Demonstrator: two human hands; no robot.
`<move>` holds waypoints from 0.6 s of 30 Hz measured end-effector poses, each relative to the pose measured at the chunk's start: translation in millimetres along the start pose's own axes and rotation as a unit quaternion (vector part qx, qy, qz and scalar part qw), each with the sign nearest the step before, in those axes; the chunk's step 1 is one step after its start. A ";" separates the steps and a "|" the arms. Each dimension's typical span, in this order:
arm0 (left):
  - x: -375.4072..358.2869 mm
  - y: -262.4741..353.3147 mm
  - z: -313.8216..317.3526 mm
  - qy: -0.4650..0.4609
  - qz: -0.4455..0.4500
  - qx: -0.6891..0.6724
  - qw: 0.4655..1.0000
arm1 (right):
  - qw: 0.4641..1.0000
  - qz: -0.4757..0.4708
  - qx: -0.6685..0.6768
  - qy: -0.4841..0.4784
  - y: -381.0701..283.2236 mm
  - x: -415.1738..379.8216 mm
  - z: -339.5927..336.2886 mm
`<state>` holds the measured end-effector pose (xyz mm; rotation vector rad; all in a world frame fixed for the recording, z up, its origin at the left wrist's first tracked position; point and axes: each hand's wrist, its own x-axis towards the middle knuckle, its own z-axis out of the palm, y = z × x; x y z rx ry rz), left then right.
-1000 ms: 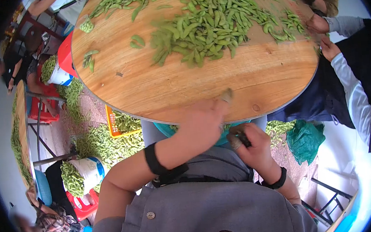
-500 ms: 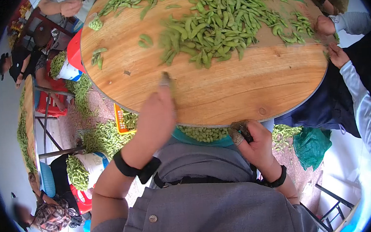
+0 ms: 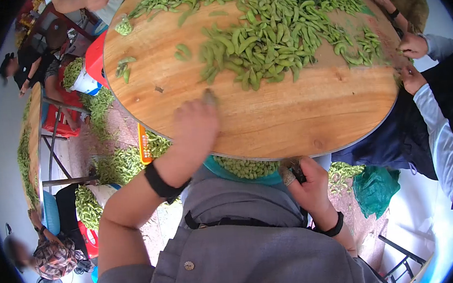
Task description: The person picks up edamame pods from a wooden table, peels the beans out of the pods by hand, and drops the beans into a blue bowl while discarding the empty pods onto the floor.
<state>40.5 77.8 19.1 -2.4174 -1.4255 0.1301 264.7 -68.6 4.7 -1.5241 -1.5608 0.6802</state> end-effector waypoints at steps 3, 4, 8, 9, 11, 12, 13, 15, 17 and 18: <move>-9.9 -31.9 6.5 0.009 -0.053 -0.004 0.999 | 1.000 -0.012 -0.005 -0.008 -0.3 3.3 1.5; -11.7 -34.5 3.9 0.022 -0.084 -0.032 0.996 | 1.000 -0.014 -0.005 -0.005 -0.2 4.1 3.1; -7.9 21.5 -12.3 0.023 0.104 -0.178 0.978 | 0.999 -0.027 -0.011 -0.031 -8.9 10.5 4.9; -3.8 30.4 -13.5 0.030 0.098 -0.180 0.978 | 0.998 -0.032 -0.033 -0.039 -12.5 12.0 3.9; 2.9 41.1 -10.1 0.080 0.110 -0.228 0.964 | 0.998 -0.043 -0.037 -0.040 -16.7 14.1 2.0; 5.6 36.6 -6.0 0.084 0.106 -0.231 0.964 | 0.998 -0.045 -0.035 -0.037 -18.0 15.5 1.5; 8.0 25.5 -0.1 0.055 0.070 -0.219 0.972 | 0.997 -0.048 -0.038 -0.038 -18.3 17.3 2.3; 5.0 -1.8 14.2 0.009 0.002 -0.195 0.981 | 0.998 -0.049 -0.021 -0.028 -17.6 20.6 5.1; -8.6 -34.5 26.1 -0.010 -0.061 -0.148 0.987 | 0.997 -0.052 -0.048 -0.040 -19.4 29.7 3.2; -17.6 -48.8 29.6 -0.011 -0.092 -0.112 0.989 | 0.994 -0.055 -0.075 -0.055 -20.6 36.2 1.7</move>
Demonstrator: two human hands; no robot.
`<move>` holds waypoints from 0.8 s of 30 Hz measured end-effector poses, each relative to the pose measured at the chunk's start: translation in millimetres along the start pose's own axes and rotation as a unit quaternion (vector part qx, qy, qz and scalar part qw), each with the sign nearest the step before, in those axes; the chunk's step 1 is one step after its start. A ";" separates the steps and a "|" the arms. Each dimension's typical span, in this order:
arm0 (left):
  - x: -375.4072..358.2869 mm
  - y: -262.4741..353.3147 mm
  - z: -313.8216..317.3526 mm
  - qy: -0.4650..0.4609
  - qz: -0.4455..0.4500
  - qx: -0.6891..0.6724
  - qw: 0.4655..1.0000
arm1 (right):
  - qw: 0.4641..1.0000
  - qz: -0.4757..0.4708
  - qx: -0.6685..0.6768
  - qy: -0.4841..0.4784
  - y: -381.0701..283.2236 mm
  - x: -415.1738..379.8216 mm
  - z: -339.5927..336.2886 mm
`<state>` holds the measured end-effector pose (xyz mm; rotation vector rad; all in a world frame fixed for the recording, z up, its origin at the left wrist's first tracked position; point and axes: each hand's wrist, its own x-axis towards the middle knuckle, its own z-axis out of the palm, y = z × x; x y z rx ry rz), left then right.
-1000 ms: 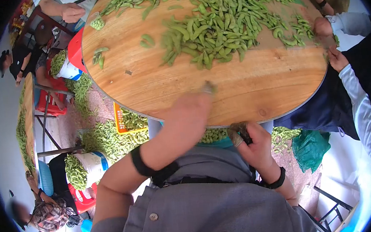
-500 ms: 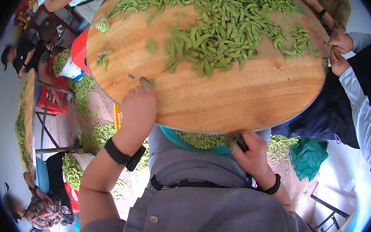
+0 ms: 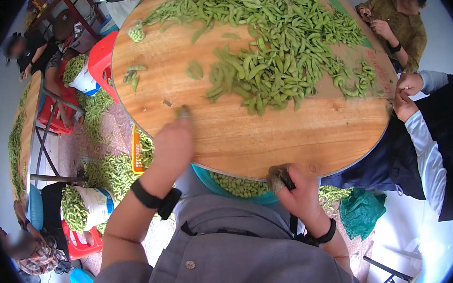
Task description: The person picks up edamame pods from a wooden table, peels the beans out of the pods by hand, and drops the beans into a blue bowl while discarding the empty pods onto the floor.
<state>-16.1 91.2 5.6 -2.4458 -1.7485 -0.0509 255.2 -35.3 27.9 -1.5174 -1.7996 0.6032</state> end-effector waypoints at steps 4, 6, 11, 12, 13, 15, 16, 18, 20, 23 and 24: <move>-27.1 -58.5 -7.1 -0.030 -0.138 -0.004 0.990 | 1.000 -0.006 -0.015 -0.019 -2.3 50.2 -5.7; -37.7 -69.0 -11.7 -0.044 -0.161 0.000 0.986 | 0.996 -0.086 -0.003 0.015 -4.5 91.3 -1.8; -53.7 -70.4 -38.7 -0.112 -0.236 0.005 0.965 | 0.982 -0.100 -0.157 0.015 -4.1 194.1 26.9; -55.7 -70.9 -37.9 -0.111 -0.235 0.006 0.965 | 0.976 -0.072 -0.199 0.051 0.6 211.0 40.2; -57.3 -72.0 -36.3 -0.046 -0.209 -0.009 0.977 | 0.966 -0.044 -0.238 0.087 0.1 220.3 48.2; -53.1 -65.4 -47.2 0.016 -0.175 -0.066 0.982 | 0.966 -0.026 -0.246 0.074 -1.7 225.3 56.5; -49.2 -59.1 -47.4 0.015 -0.175 -0.065 0.982 | 0.965 -0.007 -0.257 0.059 -3.1 226.3 59.3; -43.4 -43.4 -44.0 0.100 -0.057 -0.193 0.974 | 0.968 -0.032 -0.240 0.062 -6.5 211.2 57.9; -32.4 -20.9 -42.7 0.067 -0.023 -0.249 0.966 | 0.971 -0.053 -0.226 0.062 -13.2 187.0 50.6; -16.3 27.1 -38.0 0.039 0.021 -0.418 0.907 | 0.998 0.033 -0.058 0.000 -23.3 146.9 36.7; -12.8 40.5 -34.6 0.045 0.021 -0.526 0.849 | 0.989 0.104 0.100 -0.044 -24.1 133.3 33.7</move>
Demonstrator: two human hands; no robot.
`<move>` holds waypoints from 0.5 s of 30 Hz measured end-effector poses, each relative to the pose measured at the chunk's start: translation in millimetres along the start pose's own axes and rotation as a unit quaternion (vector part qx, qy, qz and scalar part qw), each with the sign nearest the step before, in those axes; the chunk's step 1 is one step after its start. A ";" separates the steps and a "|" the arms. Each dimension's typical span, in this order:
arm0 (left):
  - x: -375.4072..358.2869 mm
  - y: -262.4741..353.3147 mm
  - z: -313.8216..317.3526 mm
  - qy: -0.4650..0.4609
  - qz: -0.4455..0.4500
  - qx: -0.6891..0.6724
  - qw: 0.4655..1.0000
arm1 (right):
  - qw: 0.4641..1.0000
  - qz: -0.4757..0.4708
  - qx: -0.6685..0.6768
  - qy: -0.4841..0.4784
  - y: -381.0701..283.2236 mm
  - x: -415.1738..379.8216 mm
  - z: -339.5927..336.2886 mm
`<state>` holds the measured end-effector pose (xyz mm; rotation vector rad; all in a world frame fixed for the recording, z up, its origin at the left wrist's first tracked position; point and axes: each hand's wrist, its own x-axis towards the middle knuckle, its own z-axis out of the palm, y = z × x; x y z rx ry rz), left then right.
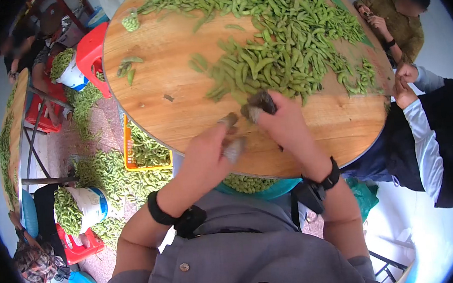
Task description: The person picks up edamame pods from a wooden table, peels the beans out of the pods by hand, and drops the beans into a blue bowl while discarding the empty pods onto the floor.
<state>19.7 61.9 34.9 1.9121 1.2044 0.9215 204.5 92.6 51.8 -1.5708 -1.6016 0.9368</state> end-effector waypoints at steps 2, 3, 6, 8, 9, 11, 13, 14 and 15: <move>3.1 -9.3 23.8 -0.041 -0.025 -0.064 0.997 | 0.984 0.073 0.156 -0.046 5.9 -25.3 -2.7; 4.3 -9.3 30.6 -0.075 -0.051 -0.122 0.988 | 0.976 0.097 0.188 -0.048 9.4 -37.0 -3.9; -0.7 -0.7 31.2 -0.095 -0.068 -0.155 0.981 | 0.975 0.095 0.197 -0.028 19.2 -65.6 -9.2; -2.2 2.9 27.5 -0.144 -0.148 -0.201 0.958 | 0.988 0.038 0.149 0.001 23.2 -81.3 -13.5; -3.0 3.9 25.7 -0.185 -0.224 -0.242 0.926 | 0.988 0.041 0.152 0.002 20.6 -88.0 -16.7; -5.1 6.4 24.1 -0.184 -0.189 -0.228 0.937 | 0.977 0.110 0.176 -0.057 12.7 -96.2 -25.0; -8.1 7.2 23.4 -0.184 -0.152 -0.215 0.947 | 0.979 0.095 0.151 -0.094 16.7 -99.0 -29.4; -9.7 7.3 22.8 -0.200 -0.138 -0.196 0.950 | 0.981 0.078 0.123 -0.129 17.8 -100.3 -30.7; -10.8 7.7 23.0 -0.218 -0.124 -0.176 0.952 | 0.981 0.078 0.126 -0.127 16.2 -100.9 -32.0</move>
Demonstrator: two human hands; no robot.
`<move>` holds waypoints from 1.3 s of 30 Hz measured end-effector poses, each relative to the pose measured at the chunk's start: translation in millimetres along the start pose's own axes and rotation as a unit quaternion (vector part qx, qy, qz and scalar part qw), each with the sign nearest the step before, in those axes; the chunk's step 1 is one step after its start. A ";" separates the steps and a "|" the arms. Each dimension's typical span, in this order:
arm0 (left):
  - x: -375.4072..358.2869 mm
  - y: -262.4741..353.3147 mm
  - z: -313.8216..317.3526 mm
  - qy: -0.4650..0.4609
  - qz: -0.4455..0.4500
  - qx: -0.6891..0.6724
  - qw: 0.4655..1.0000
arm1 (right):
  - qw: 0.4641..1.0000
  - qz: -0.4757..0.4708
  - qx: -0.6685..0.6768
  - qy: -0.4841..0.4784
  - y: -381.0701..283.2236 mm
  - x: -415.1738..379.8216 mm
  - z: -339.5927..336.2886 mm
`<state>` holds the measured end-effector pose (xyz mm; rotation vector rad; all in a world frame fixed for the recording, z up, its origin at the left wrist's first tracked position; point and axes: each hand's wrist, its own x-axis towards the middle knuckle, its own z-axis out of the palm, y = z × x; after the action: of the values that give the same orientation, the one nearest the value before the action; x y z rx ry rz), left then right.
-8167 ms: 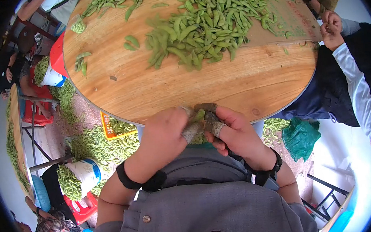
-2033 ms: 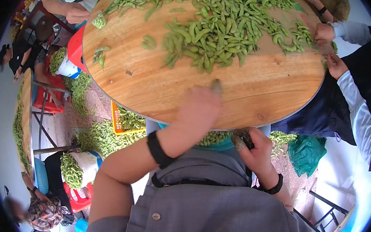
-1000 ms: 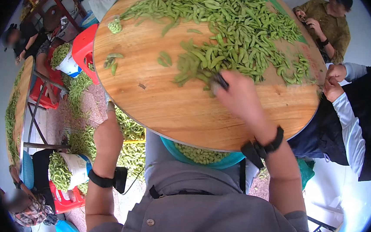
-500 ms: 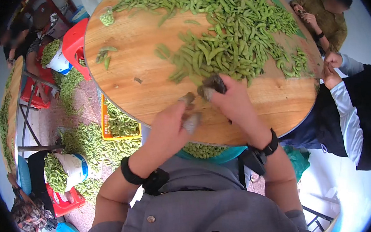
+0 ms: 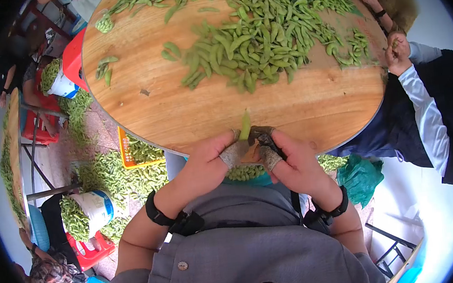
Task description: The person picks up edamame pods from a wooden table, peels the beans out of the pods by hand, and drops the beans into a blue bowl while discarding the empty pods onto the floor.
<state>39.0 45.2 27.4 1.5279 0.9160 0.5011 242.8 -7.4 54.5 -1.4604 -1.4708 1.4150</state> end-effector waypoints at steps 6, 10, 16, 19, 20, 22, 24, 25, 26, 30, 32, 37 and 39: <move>1.2 0.0 5.8 -0.056 0.019 -0.062 0.996 | 0.995 -0.099 -0.014 -0.007 8.5 0.4 -1.2; -0.5 7.8 15.1 -0.029 0.069 0.009 0.997 | 0.998 -0.009 0.047 -0.043 7.5 -2.1 -2.5; -14.8 0.0 26.1 0.097 0.148 0.425 0.888 | 0.961 0.122 0.240 -0.066 2.8 2.2 7.8; -8.4 1.4 10.0 0.064 0.170 0.336 0.924 | 0.914 0.137 0.371 -0.093 7.3 -0.9 8.3; -7.8 7.8 4.5 -0.011 0.089 0.150 0.985 | 0.894 0.140 0.413 -0.105 7.9 -2.8 7.8; -6.1 8.1 -2.7 -0.089 0.004 -0.043 0.995 | 0.872 0.144 0.450 -0.127 7.5 -8.0 3.9; -2.5 -1.9 -5.6 -0.183 -0.109 -0.293 0.932 | 0.850 0.148 0.484 -0.147 9.9 -12.8 -0.5; 0.4 -1.5 -5.1 -0.185 -0.108 -0.293 0.932 | 0.821 0.153 0.524 -0.166 13.5 -13.6 -2.5; 2.9 -0.9 -4.8 -0.183 -0.097 -0.250 0.946 | 0.790 0.158 0.563 -0.185 15.4 -14.1 -3.7; 3.5 20.1 13.5 0.066 0.180 0.386 0.902 | 0.819 0.165 0.539 -0.105 5.0 -12.8 -5.4; 2.2 16.7 18.5 0.095 0.244 0.460 0.848 | 0.861 0.173 0.474 -0.067 -2.2 -12.2 -1.0; 6.1 6.7 20.8 0.128 0.329 0.513 0.783 | 0.870 0.153 0.466 -0.048 -4.6 -12.0 2.0; 7.4 2.7 23.1 0.133 0.319 0.433 0.832 | 0.872 0.155 0.462 -0.043 -2.7 -13.6 3.7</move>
<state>61.7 36.7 24.4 2.6910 0.8686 0.8553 241.1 -20.8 59.5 -1.0092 -0.4166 1.9969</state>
